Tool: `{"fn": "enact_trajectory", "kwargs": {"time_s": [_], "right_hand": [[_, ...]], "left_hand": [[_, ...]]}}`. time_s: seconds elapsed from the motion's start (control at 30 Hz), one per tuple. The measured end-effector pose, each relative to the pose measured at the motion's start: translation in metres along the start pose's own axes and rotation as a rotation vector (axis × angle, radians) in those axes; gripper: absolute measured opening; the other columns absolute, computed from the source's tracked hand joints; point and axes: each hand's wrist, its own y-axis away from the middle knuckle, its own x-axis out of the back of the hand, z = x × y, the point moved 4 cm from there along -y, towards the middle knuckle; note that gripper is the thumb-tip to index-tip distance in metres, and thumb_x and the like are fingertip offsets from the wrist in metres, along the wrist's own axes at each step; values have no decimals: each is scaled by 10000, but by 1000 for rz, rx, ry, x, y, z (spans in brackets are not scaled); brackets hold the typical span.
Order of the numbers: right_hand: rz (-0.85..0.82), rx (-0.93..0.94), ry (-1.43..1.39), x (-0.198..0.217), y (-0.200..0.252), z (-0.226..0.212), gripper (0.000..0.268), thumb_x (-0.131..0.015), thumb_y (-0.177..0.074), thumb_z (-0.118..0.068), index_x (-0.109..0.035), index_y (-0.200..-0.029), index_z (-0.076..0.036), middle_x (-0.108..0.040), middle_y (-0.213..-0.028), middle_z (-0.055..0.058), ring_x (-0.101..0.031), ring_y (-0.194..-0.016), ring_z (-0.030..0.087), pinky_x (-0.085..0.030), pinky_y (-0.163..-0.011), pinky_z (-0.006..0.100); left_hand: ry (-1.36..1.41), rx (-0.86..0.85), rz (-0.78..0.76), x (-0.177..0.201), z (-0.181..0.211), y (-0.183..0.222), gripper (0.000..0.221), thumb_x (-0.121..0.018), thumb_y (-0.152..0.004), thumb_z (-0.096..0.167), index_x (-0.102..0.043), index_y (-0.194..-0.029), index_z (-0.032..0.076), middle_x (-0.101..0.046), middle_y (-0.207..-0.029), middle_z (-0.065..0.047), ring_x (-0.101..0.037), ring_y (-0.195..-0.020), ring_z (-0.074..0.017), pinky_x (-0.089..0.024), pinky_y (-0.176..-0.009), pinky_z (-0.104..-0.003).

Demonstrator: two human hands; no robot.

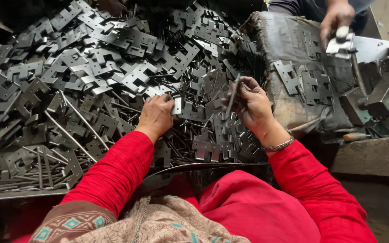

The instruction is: The person picks up metal hinge-like components one at a time from a large bin, aligns them, and places them onto a padded work surface at the edge of the bin.

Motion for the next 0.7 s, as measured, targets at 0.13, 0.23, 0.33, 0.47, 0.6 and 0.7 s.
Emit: {"fn": "enact_trajectory", "kwargs": {"time_s": [0.13, 0.23, 0.33, 0.47, 0.6, 0.7], "right_hand": [[-178, -176, -322, 6, 0, 13, 394, -622, -1075, -376, -592, -1186, 1, -653, -1067, 160, -658, -863, 256, -591, -676, 350], [-154, -292, -296, -6, 4, 21, 429, -629, -1007, -327, -583, -1240, 30, -638, -1177, 207, -654, -919, 279, -587, -701, 363], [44, -306, -37, -21, 16, 21, 485, -528, -832, 54, -552, -1308, -34, -622, -1219, 164, -668, -989, 276, -616, -793, 388], [-76, -305, 138, -57, 34, 20, 883, -464, -639, 149, -482, -1476, -132, -636, -1145, 105, -698, -1115, 293, -630, -931, 414], [-194, -156, 598, -85, 44, 25, 806, -529, -759, 173, -562, -1524, -78, -718, -1111, 123, -667, -1066, 297, -509, -838, 336], [-275, 348, 1197, -117, 62, 32, 726, -613, -775, 141, -590, -1466, -81, -702, -1165, 133, -701, -1085, 290, -554, -952, 311]], "left_hand": [[-36, -122, 74, -9, 2, 7, 186, -781, -777, 77, -727, -954, 99, -703, -1194, -79, -653, -1070, -282, -499, -968, -435], [134, -177, 202, -3, -3, 2, 220, -757, -813, 71, -722, -1028, 97, -717, -1166, -75, -677, -1054, -262, -530, -952, -422], [629, 65, 325, 6, -22, -2, 144, -677, -940, 107, -679, -1082, 85, -748, -1074, -64, -726, -968, -198, -586, -871, -373], [1768, 783, 462, -4, -40, 20, 206, -649, -1042, 272, -685, -1063, 70, -699, -990, -101, -652, -795, -204, -536, -649, -369], [2146, 866, 202, -13, 11, 48, 249, -567, -1049, 273, -694, -1142, 80, -707, -1051, -75, -685, -875, -196, -606, -772, -392], [2262, 730, 133, -11, 46, 49, 385, -479, -1073, 348, -675, -1278, 89, -717, -1168, -87, -667, -985, -214, -546, -880, -390]]}}
